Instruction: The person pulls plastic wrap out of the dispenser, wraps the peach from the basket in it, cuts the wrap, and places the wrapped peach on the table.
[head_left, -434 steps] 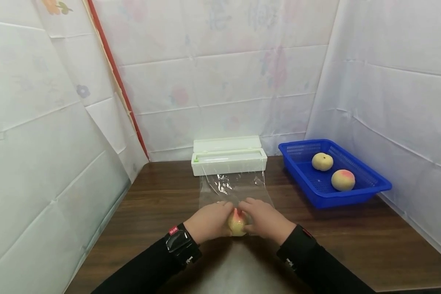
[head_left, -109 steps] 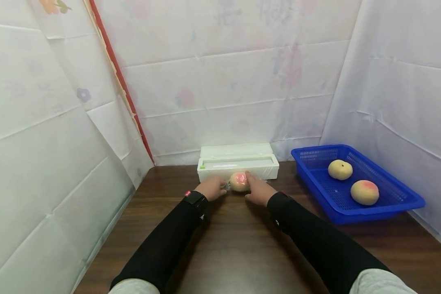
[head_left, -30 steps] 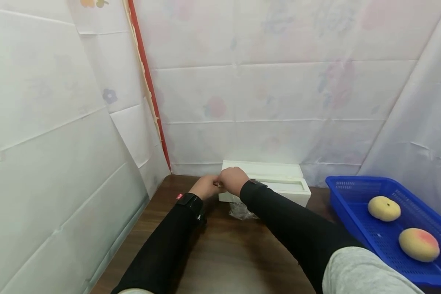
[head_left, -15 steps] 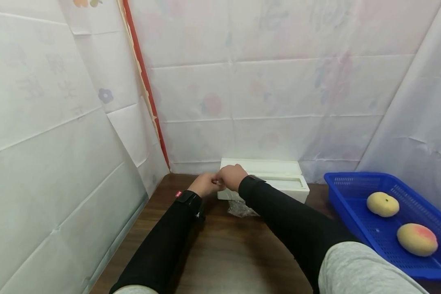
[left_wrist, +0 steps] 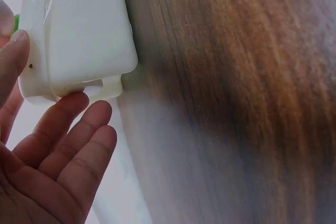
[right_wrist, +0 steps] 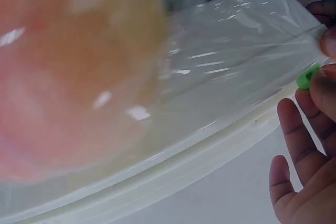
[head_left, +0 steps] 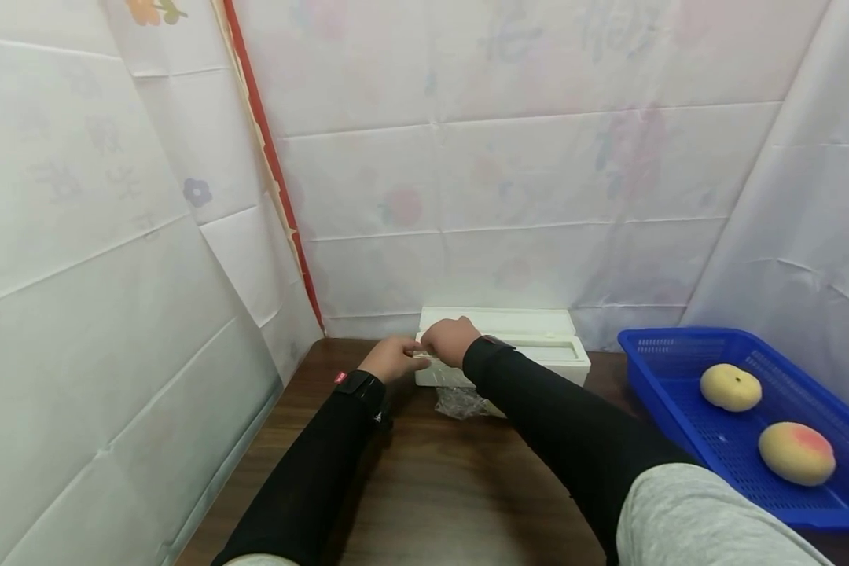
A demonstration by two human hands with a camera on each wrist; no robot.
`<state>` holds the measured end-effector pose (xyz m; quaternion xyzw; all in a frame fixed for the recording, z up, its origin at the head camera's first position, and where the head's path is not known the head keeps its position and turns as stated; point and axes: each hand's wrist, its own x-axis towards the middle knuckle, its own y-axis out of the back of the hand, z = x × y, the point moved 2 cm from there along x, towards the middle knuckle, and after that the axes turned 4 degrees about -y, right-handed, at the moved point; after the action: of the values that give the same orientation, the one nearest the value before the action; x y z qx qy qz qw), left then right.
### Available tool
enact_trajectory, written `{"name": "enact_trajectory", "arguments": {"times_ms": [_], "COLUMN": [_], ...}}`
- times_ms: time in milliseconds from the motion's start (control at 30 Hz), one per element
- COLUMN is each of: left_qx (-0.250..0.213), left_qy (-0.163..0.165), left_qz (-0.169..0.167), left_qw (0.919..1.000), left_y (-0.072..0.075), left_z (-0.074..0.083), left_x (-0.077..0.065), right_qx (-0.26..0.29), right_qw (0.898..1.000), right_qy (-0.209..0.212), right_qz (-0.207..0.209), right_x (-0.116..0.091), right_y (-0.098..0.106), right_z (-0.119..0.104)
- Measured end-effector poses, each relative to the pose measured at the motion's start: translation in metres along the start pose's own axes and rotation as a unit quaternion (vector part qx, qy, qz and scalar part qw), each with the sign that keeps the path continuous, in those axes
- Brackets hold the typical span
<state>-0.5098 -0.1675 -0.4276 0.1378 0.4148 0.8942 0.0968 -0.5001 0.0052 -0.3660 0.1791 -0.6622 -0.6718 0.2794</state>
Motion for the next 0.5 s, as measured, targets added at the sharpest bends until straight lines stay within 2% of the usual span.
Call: {"name": "enact_trajectory", "arguments": {"times_ms": [200, 500], "left_qx": [-0.001, 0.004], "left_qy": [0.004, 0.023], "left_qz": [-0.009, -0.014], "left_qw": [1.0000, 0.9996], "left_y": [0.0046, 0.0094], "left_z": [-0.0064, -0.0067], "left_x": [-0.0036, -0.0048], "right_qx": [0.009, -0.003], "right_qw": [1.000, 1.000], "right_qy": [-0.003, -0.006], "right_qz": [0.008, 0.013], "right_x": [-0.0009, 0.0046], "right_y": [0.0018, -0.0018], "right_z": [-0.0023, -0.0010]}}
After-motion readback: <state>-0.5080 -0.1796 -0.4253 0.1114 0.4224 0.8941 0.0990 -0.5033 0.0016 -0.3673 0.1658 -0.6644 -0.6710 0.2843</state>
